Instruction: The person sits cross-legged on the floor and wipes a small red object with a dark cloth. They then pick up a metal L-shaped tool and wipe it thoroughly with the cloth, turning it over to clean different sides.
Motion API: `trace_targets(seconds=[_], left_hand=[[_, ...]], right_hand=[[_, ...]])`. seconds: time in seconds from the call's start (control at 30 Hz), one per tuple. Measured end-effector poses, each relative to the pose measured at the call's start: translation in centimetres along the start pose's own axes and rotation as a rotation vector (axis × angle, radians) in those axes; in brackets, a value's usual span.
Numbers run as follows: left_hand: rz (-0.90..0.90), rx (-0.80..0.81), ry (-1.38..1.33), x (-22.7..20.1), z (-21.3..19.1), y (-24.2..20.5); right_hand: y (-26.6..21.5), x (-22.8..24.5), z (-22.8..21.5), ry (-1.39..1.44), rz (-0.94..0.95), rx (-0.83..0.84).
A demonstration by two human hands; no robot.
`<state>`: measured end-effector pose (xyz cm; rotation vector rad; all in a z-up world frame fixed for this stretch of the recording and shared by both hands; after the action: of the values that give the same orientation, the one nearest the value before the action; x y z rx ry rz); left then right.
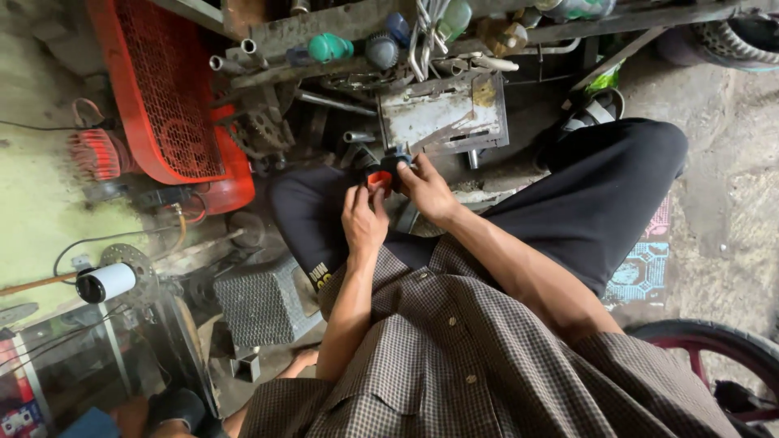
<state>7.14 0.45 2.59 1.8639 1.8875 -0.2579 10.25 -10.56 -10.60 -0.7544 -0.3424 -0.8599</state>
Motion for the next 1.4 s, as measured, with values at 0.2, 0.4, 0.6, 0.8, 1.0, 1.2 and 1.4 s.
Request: trace_targets(seconds=[0.2,0.4,0.6,0.8,1.0,1.2,1.4], left_hand=[[-0.104,-0.099,0.194,5.0,0.6,0.2],[0.015,-0.157,-0.012,-1.5,-1.7,1.2],[-0.160,-0.042,0.107,3.1,0.4,0.9],[-0.409,0.042,-0.989,9.0,4.2,-1.0],[-0.504,0.052,-0.921,8.6,4.9,-1.1],[-0.622,0.075,-1.153,8.1,5.5,-1.2],[-0.662,0.052,-1.341,8.6,6.2,-1.2]], right_hand=[[-0.4,1.1,-0.4,0.003,-0.111,-0.114],[0.8,0.5,-2.4,-0.282,-0.155,-0.246],[-1.2,3.0,1.1,0.210,0.041,-0.078],[-0.9,3.2,-0.2,0.036,0.004,-0.146],[-1.0,2.5,1.5,-0.301,-0.203,0.116],[-4.0,8.0,5.3,-0.520,-0.348,0.176],[-2.5,5.6,2.9,-0.794,-0.140,0.001]])
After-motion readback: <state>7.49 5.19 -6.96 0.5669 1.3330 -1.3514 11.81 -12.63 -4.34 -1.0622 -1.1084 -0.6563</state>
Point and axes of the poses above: each hand's wrist, its own y-axis towards the middle knuckle, its own z-axis out of the palm, x = y × z, the point moved 9 cm from there along y, towards the middle knuckle, and after that the axes turned 3 degrees about z, right-handed, at the moved point
